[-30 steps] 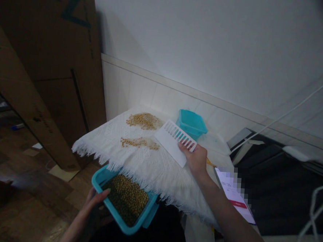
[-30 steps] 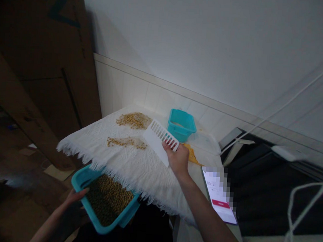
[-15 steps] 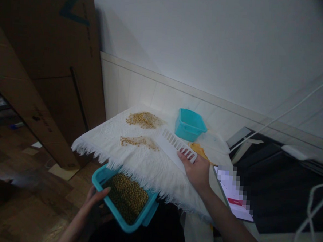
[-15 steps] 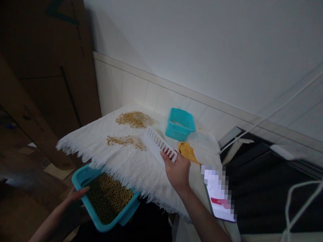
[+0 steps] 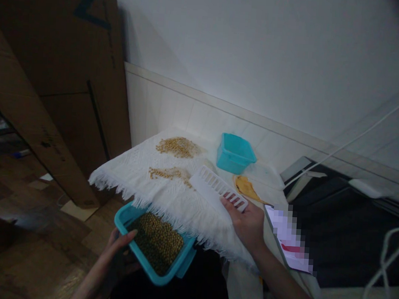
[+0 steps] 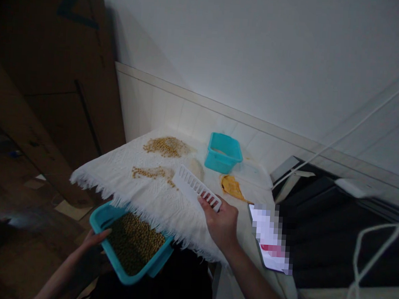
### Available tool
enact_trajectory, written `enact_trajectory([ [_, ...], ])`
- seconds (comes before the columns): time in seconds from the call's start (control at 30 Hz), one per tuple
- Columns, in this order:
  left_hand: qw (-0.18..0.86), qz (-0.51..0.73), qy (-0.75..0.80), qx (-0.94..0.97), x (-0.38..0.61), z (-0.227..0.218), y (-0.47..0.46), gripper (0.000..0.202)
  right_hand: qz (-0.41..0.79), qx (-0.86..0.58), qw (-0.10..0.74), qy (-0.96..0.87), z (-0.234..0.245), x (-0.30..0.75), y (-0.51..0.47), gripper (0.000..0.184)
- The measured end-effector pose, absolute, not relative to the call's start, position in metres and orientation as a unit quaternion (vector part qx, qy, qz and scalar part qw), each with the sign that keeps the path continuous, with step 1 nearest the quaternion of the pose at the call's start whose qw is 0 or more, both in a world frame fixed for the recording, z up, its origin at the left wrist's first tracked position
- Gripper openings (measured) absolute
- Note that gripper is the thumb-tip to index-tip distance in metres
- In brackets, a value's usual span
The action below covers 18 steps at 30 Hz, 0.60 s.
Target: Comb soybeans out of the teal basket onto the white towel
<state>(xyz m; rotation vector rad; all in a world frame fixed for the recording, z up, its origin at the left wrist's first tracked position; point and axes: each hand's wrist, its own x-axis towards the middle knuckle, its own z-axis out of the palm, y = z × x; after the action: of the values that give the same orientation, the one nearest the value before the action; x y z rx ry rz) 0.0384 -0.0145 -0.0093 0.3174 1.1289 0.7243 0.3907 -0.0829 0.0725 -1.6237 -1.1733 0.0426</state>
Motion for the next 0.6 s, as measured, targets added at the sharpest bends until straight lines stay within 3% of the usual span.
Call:
enact_trajectory([
  [0.43, 0.757, 0.319, 0.543, 0.175, 0.039, -0.004, -0.015, 0.135, 0.020, -0.689, 0.521, -0.503, 0.086, 0.387, -0.093, 0.029],
  [0.6, 0.758, 0.330, 0.534, 0.178, 0.038, 0.002, -0.019, 0.115, 0.026, -0.684, 0.516, -0.515, 0.095, 0.383, -0.092, 0.029],
])
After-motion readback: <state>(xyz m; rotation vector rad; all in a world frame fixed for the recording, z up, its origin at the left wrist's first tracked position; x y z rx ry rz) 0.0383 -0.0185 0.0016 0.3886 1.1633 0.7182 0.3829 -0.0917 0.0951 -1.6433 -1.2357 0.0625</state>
